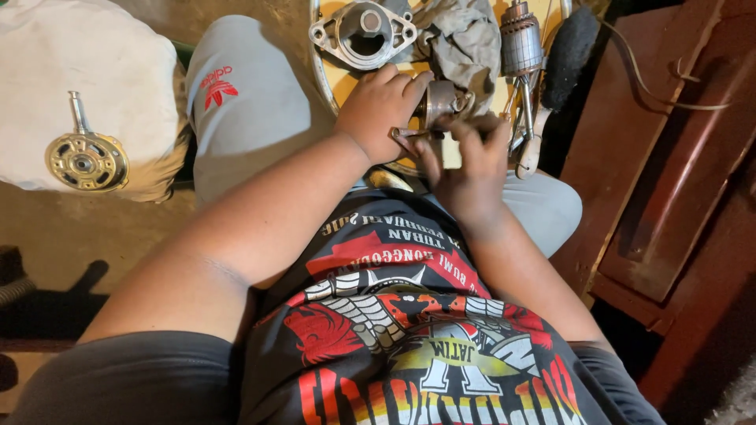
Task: Cleaning and sanding the commutator of a starter motor armature to restore electrical contact
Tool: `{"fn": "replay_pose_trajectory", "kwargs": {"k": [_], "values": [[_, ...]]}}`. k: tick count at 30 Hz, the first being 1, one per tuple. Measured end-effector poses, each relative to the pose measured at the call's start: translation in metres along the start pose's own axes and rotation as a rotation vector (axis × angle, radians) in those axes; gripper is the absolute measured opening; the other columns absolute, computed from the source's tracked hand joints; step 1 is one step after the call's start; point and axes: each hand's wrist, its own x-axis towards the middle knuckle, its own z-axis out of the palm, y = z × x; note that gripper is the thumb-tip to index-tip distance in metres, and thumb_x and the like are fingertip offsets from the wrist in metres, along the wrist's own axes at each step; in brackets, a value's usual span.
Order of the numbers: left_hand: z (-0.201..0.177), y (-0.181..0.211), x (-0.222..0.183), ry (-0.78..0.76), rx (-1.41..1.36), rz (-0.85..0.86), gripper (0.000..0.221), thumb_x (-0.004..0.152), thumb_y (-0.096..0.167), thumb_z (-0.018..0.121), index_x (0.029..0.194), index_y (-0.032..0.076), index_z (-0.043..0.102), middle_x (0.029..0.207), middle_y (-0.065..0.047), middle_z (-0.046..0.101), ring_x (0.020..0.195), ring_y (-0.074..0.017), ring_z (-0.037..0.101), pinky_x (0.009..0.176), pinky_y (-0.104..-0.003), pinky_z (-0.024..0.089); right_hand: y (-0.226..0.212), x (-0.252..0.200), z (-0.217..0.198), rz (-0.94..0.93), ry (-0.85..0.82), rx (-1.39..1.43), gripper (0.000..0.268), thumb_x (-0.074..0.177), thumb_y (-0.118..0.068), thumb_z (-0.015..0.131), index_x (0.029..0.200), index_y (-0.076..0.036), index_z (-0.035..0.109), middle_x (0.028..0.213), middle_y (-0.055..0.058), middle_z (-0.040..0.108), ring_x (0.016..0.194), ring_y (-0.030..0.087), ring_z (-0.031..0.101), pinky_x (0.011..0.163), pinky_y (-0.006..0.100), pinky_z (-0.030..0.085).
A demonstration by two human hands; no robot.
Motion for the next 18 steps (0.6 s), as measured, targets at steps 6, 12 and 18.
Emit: {"fn": "replay_pose_trajectory", "kwargs": {"k": [6, 12, 18], "values": [[-0.001, 0.002, 0.001, 0.001, 0.039, -0.019, 0.068, 0.089, 0.034, 0.055, 0.150, 0.007, 0.045, 0.118, -0.012, 0.066, 0.115, -0.0341, 0.052, 0.086, -0.047, 0.047, 0.010, -0.005, 0.014, -0.163, -0.163, 0.072, 0.032, 0.098, -0.017, 0.085, 0.124, -0.007, 0.070, 0.107, 0.017, 0.061, 0.093, 0.035, 0.060, 0.079, 0.044, 0.048], [-0.019, 0.010, -0.001, -0.074, -0.123, -0.050, 0.095, 0.089, 0.069, 0.075, 0.153, 0.008, 0.040, 0.121, -0.013, 0.067, 0.118, -0.0343, 0.050, 0.095, -0.052, 0.045, 0.012, 0.024, -0.017, -0.176, 0.248, 0.047, 0.021, 0.092, 0.012, 0.085, 0.100, -0.001, 0.070, 0.099, 0.012, 0.076, 0.083, 0.029, 0.062, 0.082, 0.041, 0.046], [-0.007, 0.000, -0.006, 0.049, 0.024, 0.168, 0.093, 0.081, 0.055, 0.075, 0.156, 0.010, 0.044, 0.121, -0.007, 0.066, 0.118, -0.0310, 0.048, 0.104, -0.047, 0.038, 0.038, 0.022, -0.017, -0.436, -0.121, -0.118, 0.017, 0.099, -0.010, 0.081, 0.113, -0.007, 0.073, 0.124, 0.012, 0.076, 0.114, 0.040, 0.071, 0.098, 0.048, 0.045]]}}
